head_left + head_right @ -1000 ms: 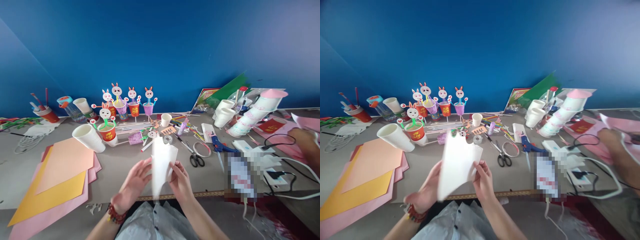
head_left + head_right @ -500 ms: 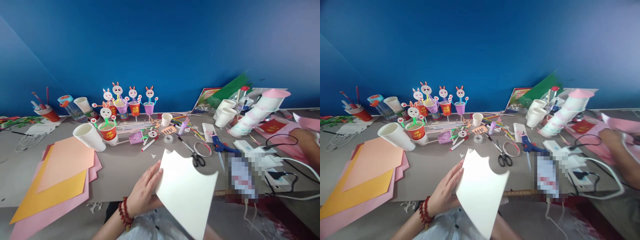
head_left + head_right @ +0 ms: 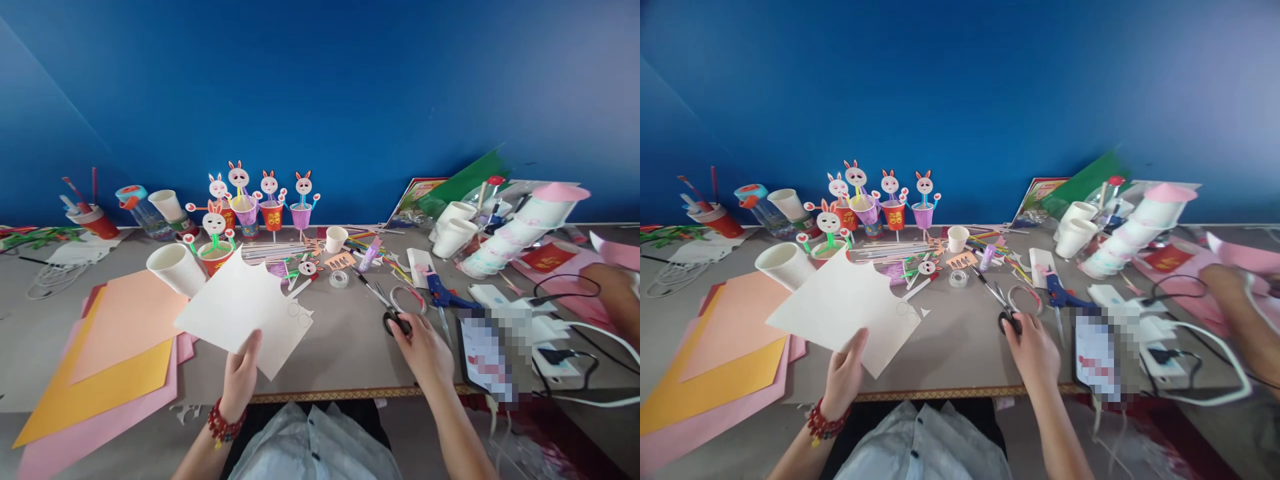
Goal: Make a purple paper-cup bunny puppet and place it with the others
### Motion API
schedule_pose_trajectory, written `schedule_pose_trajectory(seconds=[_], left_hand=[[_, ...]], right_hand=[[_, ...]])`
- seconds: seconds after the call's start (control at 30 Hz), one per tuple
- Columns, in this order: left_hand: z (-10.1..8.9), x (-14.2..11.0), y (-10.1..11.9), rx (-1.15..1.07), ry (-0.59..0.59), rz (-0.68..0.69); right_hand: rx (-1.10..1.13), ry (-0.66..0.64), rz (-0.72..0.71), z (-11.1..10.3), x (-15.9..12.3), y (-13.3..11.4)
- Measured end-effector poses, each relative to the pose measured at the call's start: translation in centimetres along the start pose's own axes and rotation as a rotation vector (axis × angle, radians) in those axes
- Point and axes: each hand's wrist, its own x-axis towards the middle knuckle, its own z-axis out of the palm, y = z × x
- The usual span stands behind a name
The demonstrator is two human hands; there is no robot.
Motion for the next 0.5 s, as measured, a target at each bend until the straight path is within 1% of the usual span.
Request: schedule_pose_trajectory(seconds=[0.03, 0.1, 0.17, 0.27, 0.33, 0.4, 0.5], left_hand=[[0.3, -0.1, 0.5, -0.032, 0.027, -0.043], [0.9, -0.3, 1.7, -0.103, 0.013, -0.097], [1.3, -0.4, 2.6, -0.142, -0.006, -0.098], [1.6, -0.5, 3.1, -0.14, -0.012, -0.095], [1.5, -0.4, 3.1, -0.132, -0.008, -0.1], [1.5, -0.5, 3.1, -0.131, -0.006, -0.107], [1.4, -0.5, 3.4, -0.129, 0.001, -0.125]], right_hand=[[-0.047, -0.038, 0.011, 0.1, 0.0, 0.3], [-0.112, -0.099, 0.043, 0.3, -0.1, 0.4], [-0.153, -0.152, 0.087, 0.2, -0.1, 0.1], [-0.174, -0.253, 0.131, -0.7, 0.0, 0.0], [-0.165, -0.317, 0.153, -1.5, 0.1, 0.3], [-0.141, -0.352, 0.195, -2.3, 0.1, 0.9], [0.005, -0.327, 0.251, -2.8, -0.2, 2.1]])
